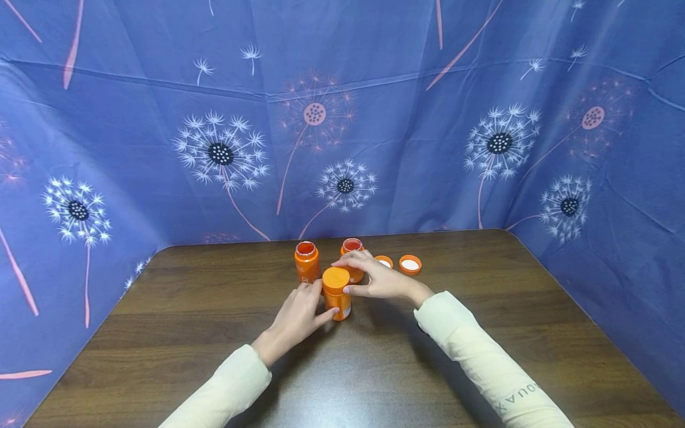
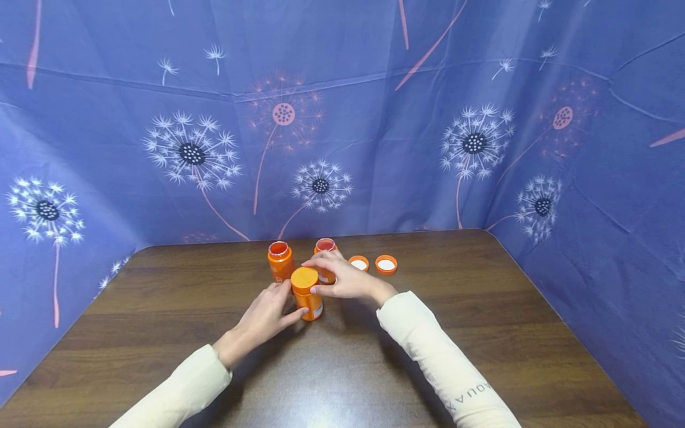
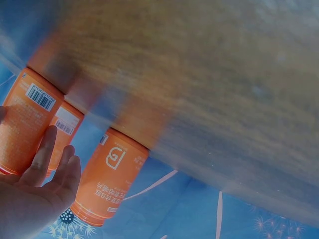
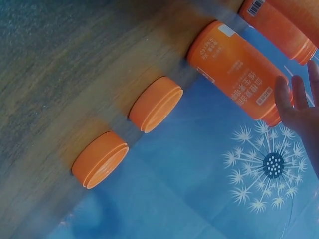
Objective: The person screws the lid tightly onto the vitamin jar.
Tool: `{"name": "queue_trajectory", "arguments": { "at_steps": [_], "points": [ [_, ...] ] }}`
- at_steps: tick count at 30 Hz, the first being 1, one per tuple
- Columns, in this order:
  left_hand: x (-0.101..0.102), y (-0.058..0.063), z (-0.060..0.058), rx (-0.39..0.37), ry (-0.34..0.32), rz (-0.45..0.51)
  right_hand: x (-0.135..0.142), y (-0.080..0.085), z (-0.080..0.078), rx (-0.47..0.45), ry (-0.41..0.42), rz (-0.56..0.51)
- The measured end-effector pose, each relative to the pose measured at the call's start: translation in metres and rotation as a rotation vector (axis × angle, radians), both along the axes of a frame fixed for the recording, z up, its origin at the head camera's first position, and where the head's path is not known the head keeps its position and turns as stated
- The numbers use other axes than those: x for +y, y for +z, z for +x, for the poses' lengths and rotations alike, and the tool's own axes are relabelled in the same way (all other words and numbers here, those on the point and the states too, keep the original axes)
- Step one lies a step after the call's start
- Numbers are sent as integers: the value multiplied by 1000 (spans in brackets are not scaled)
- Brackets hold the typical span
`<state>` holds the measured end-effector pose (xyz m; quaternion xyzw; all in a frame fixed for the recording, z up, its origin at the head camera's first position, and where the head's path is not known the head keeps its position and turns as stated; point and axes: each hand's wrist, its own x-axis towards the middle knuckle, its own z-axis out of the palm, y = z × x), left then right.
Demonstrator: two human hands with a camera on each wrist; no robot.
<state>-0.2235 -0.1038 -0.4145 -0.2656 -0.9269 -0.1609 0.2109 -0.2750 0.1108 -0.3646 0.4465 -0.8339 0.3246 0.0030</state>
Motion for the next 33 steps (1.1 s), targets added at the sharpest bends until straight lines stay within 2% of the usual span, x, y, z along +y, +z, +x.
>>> {"name": "queue_trajectory", "arguments": {
  "at_steps": [7, 21, 27, 33],
  "points": [
    [0, 0, 0, -9, 2, 5, -2, -5, 0, 7, -76, -7],
    [1, -1, -1, 8, 7, -1, -12, -16, 9, -26, -221, -119],
    [1, -2, -1, 4, 7, -1, -12, -18, 8, -17, -221, -129],
    [0, -2, -1, -27, 4, 7, -9, -17, 7, -38, -170, -99]
  ]
}}
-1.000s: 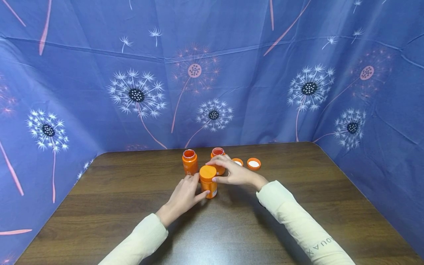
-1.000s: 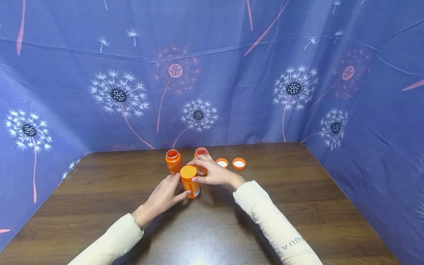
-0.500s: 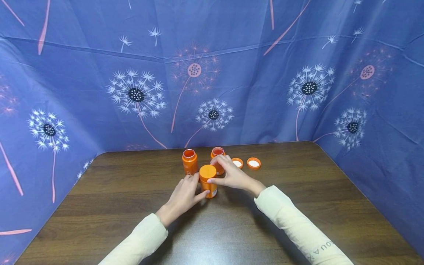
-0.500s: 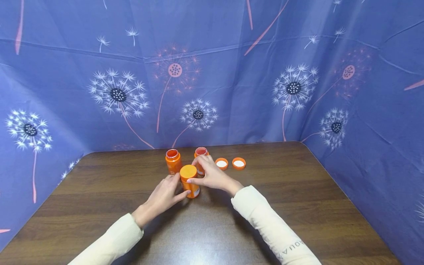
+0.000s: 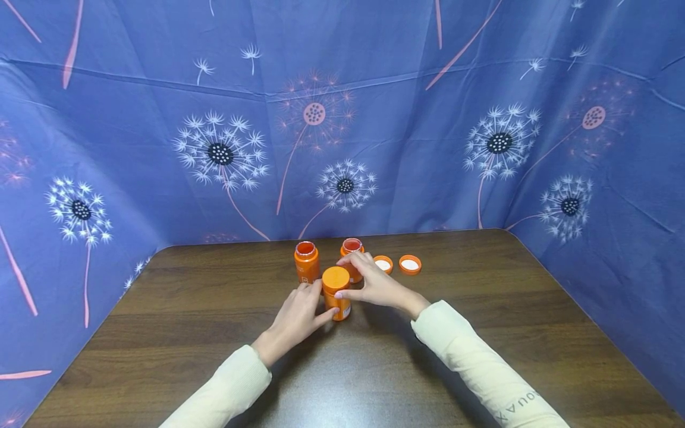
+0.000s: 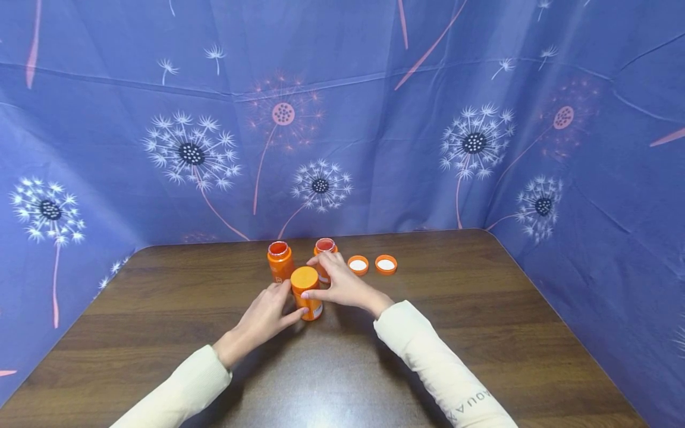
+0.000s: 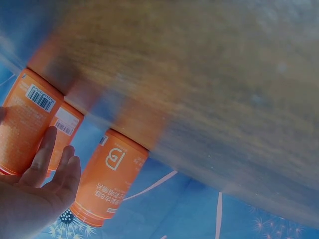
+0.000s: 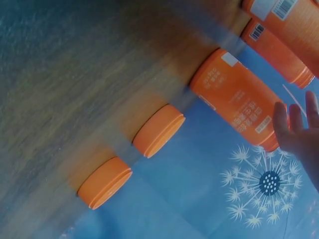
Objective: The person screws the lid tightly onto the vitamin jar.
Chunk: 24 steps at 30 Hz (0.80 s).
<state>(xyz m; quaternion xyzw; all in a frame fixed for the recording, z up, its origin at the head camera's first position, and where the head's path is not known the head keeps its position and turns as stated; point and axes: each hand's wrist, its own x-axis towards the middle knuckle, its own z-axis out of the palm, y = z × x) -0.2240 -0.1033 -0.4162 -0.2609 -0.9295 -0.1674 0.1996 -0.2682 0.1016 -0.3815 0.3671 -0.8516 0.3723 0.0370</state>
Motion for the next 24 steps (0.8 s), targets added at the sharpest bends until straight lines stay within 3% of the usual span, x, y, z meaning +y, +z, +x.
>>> {"name": "queue_trajectory", "arguments": {
  "at_steps": [7, 14, 24],
  "points": [
    [0, -1, 0, 10, -8, 5, 4, 5, 1, 14, 87, 54],
    [0, -1, 1, 5, -1, 1, 6, 8, -2, 52, 167, 40],
    [1, -1, 0, 13, 21, -19, 6, 9, -5, 26, 176, 53]
  ]
}}
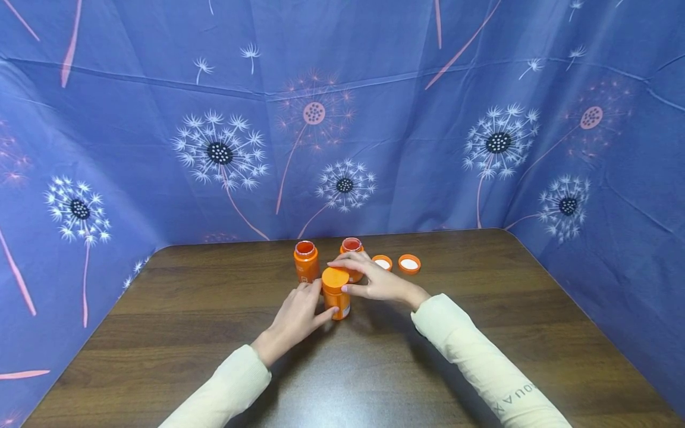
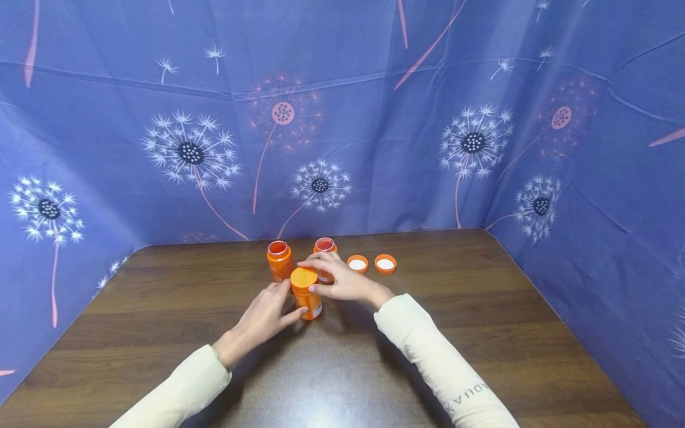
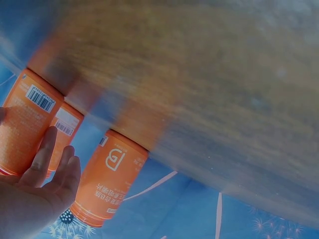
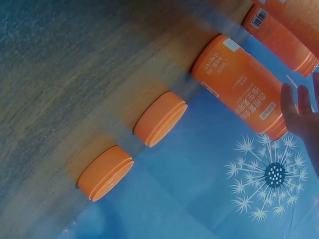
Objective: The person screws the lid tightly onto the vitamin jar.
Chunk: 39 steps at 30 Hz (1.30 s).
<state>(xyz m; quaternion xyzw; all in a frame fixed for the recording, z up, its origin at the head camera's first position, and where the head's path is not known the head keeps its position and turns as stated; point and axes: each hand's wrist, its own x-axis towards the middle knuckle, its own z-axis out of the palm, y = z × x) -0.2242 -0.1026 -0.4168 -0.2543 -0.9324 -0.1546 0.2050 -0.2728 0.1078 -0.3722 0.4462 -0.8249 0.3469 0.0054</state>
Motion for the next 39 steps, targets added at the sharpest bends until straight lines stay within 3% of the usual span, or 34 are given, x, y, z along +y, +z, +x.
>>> {"name": "queue_trajectory", "arguments": {
  "at_steps": [8, 15, 23, 31, 39],
  "points": [
    [0, 2, 1, 3, -2, 0, -2, -3, 0, 44, -54, -32],
    [0, 2, 2, 7, -8, 6, -7, -8, 3, -5, -153, -74],
    [0, 2, 2, 1, -4, 7, -10, -10, 5, -90, -185, -122],
    [0, 1, 2, 3, -15, 12, -6, -10, 4, -52, -165, -74],
    [0, 0, 2, -6, -25, 28, 3, -2, 3, -58, -65, -33]
  ]
}}
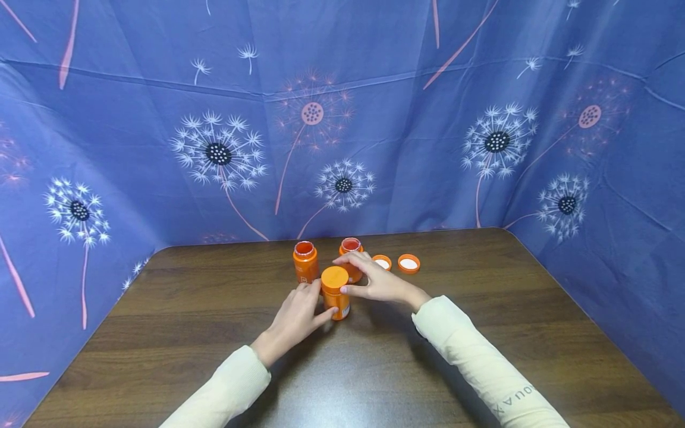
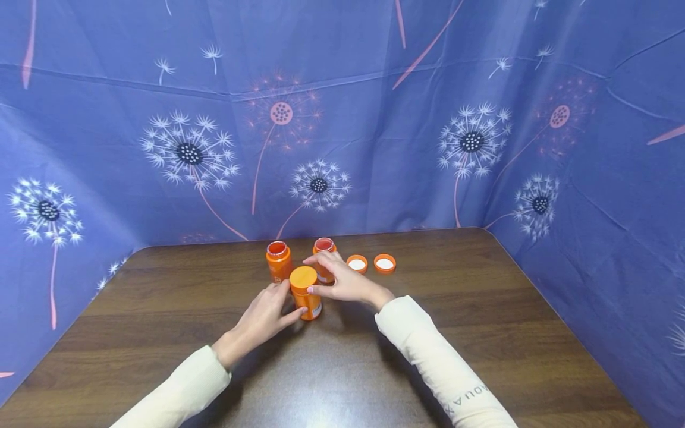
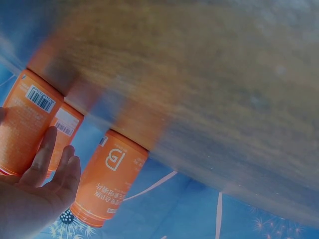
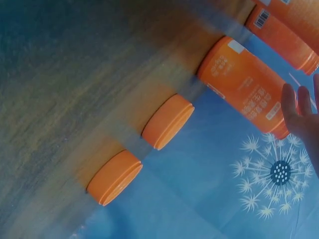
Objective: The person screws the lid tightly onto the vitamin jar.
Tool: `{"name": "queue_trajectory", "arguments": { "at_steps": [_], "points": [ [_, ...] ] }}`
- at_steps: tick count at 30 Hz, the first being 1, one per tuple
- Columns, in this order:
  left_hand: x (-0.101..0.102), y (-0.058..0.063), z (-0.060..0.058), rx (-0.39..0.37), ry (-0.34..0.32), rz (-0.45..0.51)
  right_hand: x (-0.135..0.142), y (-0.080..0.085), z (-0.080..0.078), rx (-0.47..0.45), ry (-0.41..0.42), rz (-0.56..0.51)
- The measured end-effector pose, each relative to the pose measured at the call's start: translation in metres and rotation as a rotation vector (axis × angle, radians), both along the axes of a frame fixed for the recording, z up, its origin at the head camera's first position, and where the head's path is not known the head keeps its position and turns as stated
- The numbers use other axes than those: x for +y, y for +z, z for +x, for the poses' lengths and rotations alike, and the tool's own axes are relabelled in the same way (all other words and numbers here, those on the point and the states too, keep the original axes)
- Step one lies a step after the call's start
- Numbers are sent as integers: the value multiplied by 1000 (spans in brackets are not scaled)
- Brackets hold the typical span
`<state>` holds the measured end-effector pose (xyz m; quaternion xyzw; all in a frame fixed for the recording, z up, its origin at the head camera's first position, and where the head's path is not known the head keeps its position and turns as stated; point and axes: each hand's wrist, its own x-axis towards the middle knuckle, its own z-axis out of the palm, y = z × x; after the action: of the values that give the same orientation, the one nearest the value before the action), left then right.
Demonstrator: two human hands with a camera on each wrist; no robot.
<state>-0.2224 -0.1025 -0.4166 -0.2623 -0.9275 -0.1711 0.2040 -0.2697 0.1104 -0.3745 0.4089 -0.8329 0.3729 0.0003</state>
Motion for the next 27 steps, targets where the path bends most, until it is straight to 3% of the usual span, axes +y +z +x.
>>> {"name": "queue_trajectory", "arguments": {
  "at_steps": [7, 16, 27],
  "points": [
    [1, 0, 0, -7, 0, 8, 3, 3, -2, -45, 60, -5],
    [1, 1, 1, -11, 17, 0, 4, 4, -4, -21, 91, 6],
    [1, 0, 1, -7, 7, -1, 2, 2, 1, 22, -6, -8]
  ]
}}
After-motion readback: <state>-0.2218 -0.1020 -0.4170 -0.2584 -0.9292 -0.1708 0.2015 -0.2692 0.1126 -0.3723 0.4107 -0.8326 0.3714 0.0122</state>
